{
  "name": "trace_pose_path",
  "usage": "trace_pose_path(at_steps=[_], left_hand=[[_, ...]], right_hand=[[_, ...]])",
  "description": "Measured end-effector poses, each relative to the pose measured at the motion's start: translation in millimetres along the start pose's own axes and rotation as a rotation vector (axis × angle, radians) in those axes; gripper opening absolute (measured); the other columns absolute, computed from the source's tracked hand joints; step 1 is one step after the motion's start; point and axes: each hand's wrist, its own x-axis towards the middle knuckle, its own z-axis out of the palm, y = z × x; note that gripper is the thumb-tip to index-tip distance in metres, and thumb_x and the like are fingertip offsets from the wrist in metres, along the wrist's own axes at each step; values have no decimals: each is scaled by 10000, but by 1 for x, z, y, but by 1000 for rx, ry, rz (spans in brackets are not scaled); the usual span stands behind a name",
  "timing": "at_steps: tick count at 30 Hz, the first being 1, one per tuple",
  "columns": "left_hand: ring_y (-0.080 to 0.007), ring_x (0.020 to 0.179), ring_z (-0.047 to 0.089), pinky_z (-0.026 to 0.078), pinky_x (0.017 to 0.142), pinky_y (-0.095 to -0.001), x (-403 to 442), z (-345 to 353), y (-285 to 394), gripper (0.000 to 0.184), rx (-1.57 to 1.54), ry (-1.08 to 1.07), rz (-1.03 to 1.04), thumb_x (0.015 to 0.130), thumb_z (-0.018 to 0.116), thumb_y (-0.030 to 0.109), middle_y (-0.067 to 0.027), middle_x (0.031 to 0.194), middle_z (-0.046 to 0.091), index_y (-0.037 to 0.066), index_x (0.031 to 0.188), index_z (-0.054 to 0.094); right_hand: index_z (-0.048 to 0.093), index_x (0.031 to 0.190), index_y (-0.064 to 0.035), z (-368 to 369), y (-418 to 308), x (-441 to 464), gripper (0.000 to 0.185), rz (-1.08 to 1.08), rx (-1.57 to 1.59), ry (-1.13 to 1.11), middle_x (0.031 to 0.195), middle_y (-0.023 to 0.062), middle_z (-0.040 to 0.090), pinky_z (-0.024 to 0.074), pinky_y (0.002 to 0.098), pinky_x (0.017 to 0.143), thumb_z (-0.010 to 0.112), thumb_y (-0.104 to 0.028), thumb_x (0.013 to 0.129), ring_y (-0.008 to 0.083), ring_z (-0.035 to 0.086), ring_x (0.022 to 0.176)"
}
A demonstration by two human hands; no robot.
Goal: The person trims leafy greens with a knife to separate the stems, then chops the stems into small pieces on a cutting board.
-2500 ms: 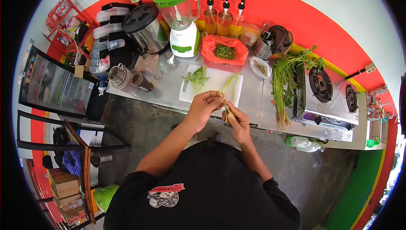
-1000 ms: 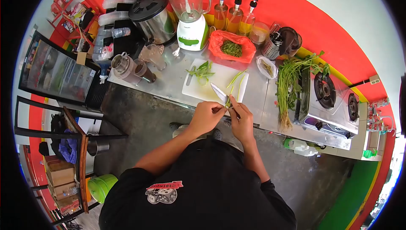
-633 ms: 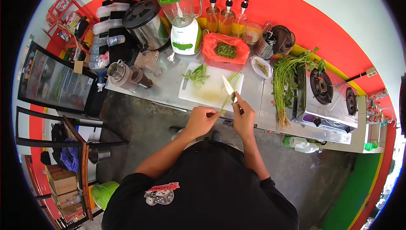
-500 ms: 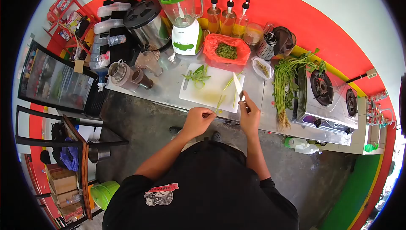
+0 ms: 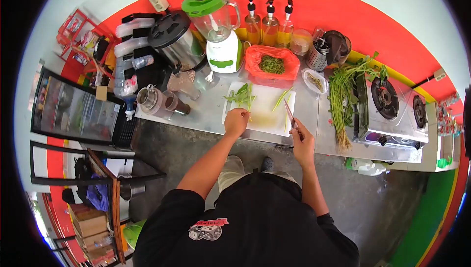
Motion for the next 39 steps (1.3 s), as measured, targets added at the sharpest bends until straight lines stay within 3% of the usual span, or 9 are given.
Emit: trace_pose_path(at_steps=[6, 10, 12, 14, 16, 18, 22, 33, 39], left_hand=[[-311, 856, 694, 547, 746, -439, 14, 12, -5, 163, 38, 37, -27, 825, 765, 215, -89, 904, 732, 88, 926, 752], [-307, 899, 624, 512, 784, -428, 11, 21, 10, 199, 61, 203, 106, 782, 797, 142, -68, 907, 651, 99, 943, 689], [-303, 912, 603, 505, 796, -421, 11, 31, 18, 208, 58, 182, 107, 782, 786, 104, -60, 906, 634, 108, 963, 685], [-301, 922, 602, 507, 797, -422, 13, 45, 30, 187, -53, 131, 273, 783, 766, 69, -63, 925, 640, 96, 950, 687], [-298, 938, 601, 505, 806, -418, 19, 58, 41, 178, -89, 100, 308, 778, 756, 47, -64, 929, 642, 95, 937, 691], [-289, 913, 605, 497, 812, -395, 26, 69, 53, 162, -105, 91, 407, 793, 752, 61, -65, 919, 648, 95, 947, 715], [-315, 934, 604, 496, 855, -419, 44, 85, 66, 74, -4, -21, 382, 807, 741, 119, -87, 939, 657, 91, 875, 728], [-296, 982, 629, 540, 841, -431, 47, 97, 78, 184, 364, -75, 363, 871, 669, 195, -114, 970, 659, 20, 901, 714], [-333, 985, 628, 574, 797, -447, 40, 101, 85, 176, 291, -3, 291, 877, 619, 168, -147, 981, 653, 6, 877, 690]], right_hand=[[586, 1364, 21, -10, 22, -13, 389, 103, -22, 34, 880, 29, 672, 458, 238, 718, 562, -41, 981, 63, 554, 779], [580, 1367, 25, -16, 33, -13, 391, 103, 25, 68, 885, 21, 691, 434, 216, 667, 558, -37, 981, 49, 540, 734], [581, 1366, 19, -17, 31, -11, 390, 161, 56, 69, 885, 17, 689, 399, 200, 630, 557, -34, 981, 30, 498, 699], [584, 1364, 14, -19, 31, -9, 386, 187, 58, 75, 885, 14, 688, 386, 201, 609, 562, -41, 983, 17, 465, 683], [598, 1349, 9, -19, 25, -7, 382, 207, 1, 70, 885, 58, 701, 471, 239, 705, 580, -59, 974, 71, 579, 766], [602, 1348, 4, -20, 18, -8, 378, 211, 17, 82, 884, 52, 701, 465, 235, 696, 581, -65, 976, 66, 571, 758], [590, 1366, -8, -26, 10, -17, 384, 218, 29, 109, 889, 23, 692, 400, 211, 614, 567, -69, 988, 42, 468, 674], [599, 1363, -26, -51, 8, -55, 375, 277, 36, 172, 913, 5, 682, 423, 216, 642, 572, -86, 993, 43, 476, 695], [600, 1357, -16, -57, 0, -53, 374, 234, 42, 185, 902, 18, 688, 423, 217, 641, 568, -75, 989, 42, 479, 695]])
